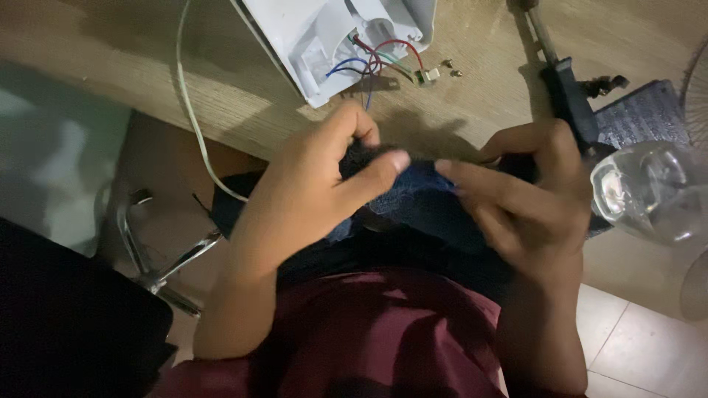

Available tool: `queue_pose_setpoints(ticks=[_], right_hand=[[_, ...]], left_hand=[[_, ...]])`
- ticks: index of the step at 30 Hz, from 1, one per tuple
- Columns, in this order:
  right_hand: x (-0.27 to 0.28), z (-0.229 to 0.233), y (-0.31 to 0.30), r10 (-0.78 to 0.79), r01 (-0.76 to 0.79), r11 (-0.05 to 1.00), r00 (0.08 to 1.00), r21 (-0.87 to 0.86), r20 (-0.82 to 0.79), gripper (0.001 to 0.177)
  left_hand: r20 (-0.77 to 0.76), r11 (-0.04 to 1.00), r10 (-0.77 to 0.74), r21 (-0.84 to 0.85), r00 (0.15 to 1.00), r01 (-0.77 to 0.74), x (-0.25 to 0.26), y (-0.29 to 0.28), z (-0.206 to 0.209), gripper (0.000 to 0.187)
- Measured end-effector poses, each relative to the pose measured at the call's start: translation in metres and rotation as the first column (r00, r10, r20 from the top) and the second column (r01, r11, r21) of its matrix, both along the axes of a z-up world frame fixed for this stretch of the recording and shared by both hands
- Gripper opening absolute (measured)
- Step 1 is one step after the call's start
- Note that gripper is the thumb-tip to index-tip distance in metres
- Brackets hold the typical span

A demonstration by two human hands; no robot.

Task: The person cleans a small white electrical connector with a cloth, then uses a screwdriver to tighten screws on the internal wiring of a disassembled white electric fan. The fan housing and power cord are visible on the table.

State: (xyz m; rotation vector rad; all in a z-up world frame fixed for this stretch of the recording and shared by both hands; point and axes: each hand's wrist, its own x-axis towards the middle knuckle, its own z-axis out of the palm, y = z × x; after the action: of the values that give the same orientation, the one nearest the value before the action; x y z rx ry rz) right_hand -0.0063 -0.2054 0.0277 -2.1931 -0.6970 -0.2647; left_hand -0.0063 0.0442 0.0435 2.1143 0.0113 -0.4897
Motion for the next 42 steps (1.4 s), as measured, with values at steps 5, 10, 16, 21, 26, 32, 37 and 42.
queue_pose_setpoints(ticks=[5, 10, 16, 21, 26, 32, 37, 42], right_hand=[[-0.003, 0.008, -0.002, 0.138, -0.137, 0.990, 0.990, 0.042, -0.025, 0.030], [-0.015, 0.008, -0.002, 0.059, -0.059, 0.998, 0.998, -0.024, -0.011, 0.030], [-0.013, 0.020, 0.000, 0.272, -0.272, 0.962, 0.962, 0.007, -0.013, 0.024], [0.015, 0.029, 0.008, 0.410, -0.335, 0.902, 0.861, 0.272, -0.300, 0.031], [0.037, 0.038, 0.015, 0.005, -0.041, 0.996, 0.922, -0.084, -0.388, 0.042], [0.072, 0.031, 0.028, 0.130, -0.125, 0.991, 0.775, 0.052, -0.618, 0.048], [0.079, 0.030, 0.034, 0.296, 0.224, 0.895, 0.352, 0.387, -0.888, 0.039], [0.085, 0.026, 0.036, 0.288, 0.390, 0.861, 0.157, 0.327, -0.945, 0.025]], left_hand=[[0.280, 0.940, -0.325, -0.009, 0.903, 0.341, 0.005, 0.010, 0.010, 0.025], [0.262, 0.924, -0.382, 0.083, 0.886, 0.374, -0.006, 0.007, 0.018, 0.023], [0.554, 0.982, -0.190, 0.122, 0.810, 0.146, -0.013, 0.007, 0.010, 0.031], [0.836, 0.960, -0.141, 0.247, 0.530, -0.134, -0.013, 0.002, -0.010, 0.028], [0.784, 0.991, 0.124, -0.064, 0.608, -0.119, -0.011, -0.003, -0.020, 0.015], [0.328, 0.755, 0.300, -0.655, 0.896, -0.013, -0.021, 0.000, -0.018, 0.011], [0.283, 0.705, 0.194, -0.706, 0.939, 0.068, -0.016, 0.003, -0.017, 0.019], [0.495, 0.905, 0.057, -0.392, 0.867, 0.164, 0.007, -0.002, -0.005, 0.019]])
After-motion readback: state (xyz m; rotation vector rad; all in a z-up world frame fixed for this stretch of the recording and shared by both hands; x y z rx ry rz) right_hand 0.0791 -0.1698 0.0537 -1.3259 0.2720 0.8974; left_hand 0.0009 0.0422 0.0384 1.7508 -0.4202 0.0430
